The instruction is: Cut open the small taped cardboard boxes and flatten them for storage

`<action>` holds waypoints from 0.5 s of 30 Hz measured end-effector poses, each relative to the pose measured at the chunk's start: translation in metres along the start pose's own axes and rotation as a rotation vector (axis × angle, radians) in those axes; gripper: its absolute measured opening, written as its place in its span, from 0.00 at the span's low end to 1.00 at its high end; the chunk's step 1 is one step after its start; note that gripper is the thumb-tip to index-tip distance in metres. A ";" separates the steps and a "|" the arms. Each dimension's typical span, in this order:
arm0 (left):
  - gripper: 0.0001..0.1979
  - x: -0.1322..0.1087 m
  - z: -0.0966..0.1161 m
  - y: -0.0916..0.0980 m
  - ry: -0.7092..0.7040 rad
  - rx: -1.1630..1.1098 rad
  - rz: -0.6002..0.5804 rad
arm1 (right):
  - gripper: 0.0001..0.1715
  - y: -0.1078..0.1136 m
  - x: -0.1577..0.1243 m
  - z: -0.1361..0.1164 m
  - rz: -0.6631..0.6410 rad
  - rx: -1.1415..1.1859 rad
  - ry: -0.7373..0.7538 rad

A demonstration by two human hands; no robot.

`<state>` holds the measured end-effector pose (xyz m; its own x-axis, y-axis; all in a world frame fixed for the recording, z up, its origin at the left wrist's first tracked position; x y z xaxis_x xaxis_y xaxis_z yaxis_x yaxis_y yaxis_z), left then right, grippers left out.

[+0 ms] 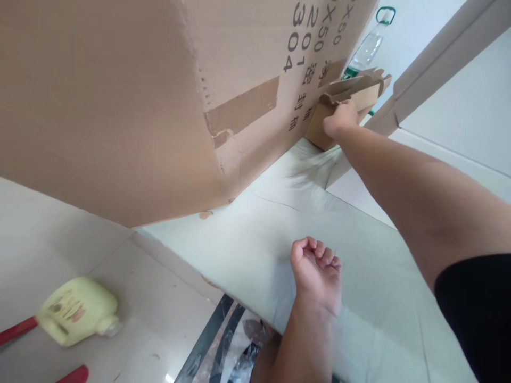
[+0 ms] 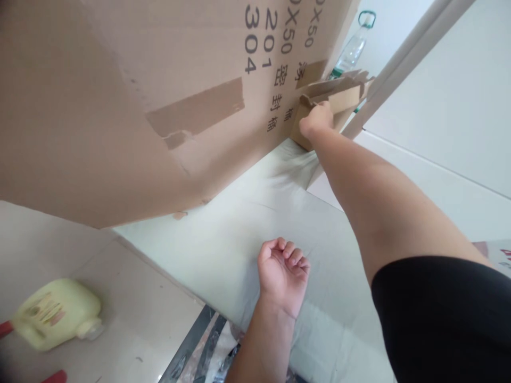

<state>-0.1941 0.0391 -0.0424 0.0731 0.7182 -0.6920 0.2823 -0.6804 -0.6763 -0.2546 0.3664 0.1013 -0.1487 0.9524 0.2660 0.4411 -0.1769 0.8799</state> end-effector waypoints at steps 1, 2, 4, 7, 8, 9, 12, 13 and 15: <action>0.09 -0.001 0.001 0.000 -0.002 -0.001 -0.004 | 0.30 0.001 -0.007 -0.004 -0.008 0.007 0.024; 0.09 -0.002 0.002 -0.001 -0.005 -0.003 -0.007 | 0.26 0.001 -0.014 -0.009 -0.023 0.015 0.052; 0.09 -0.004 0.004 -0.001 -0.014 -0.003 -0.011 | 0.20 0.004 -0.032 -0.018 -0.055 0.033 0.134; 0.11 -0.007 0.010 -0.002 -0.056 0.009 -0.015 | 0.18 0.011 -0.067 -0.025 -0.072 0.074 0.281; 0.11 -0.009 0.014 -0.002 -0.080 0.017 -0.019 | 0.20 0.015 -0.082 -0.025 -0.070 0.100 0.336; 0.12 -0.010 0.018 -0.003 -0.111 0.024 -0.026 | 0.21 0.019 -0.098 -0.025 -0.069 0.139 0.405; 0.13 -0.017 0.035 -0.004 -0.259 0.043 -0.040 | 0.22 0.038 -0.150 -0.015 -0.070 0.236 0.585; 0.13 -0.020 0.042 -0.004 -0.324 0.045 -0.035 | 0.22 0.046 -0.169 -0.010 -0.064 0.261 0.640; 0.14 -0.026 0.057 -0.002 -0.456 0.044 -0.024 | 0.20 0.065 -0.201 0.006 -0.045 0.296 0.706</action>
<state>-0.2508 0.0138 -0.0372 -0.3637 0.6030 -0.7100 0.2375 -0.6770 -0.6966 -0.1912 0.1648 0.1025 -0.6584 0.5547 0.5088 0.6254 0.0270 0.7799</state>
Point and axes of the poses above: each hand's wrist, its own x-axis towards the middle knuckle, its own y-axis out of the back of the hand, z = x × y, the point moved 8 cm from there along x, towards the middle knuckle, and after that the axes turned 1 degree about y, right-handed, at the moved point
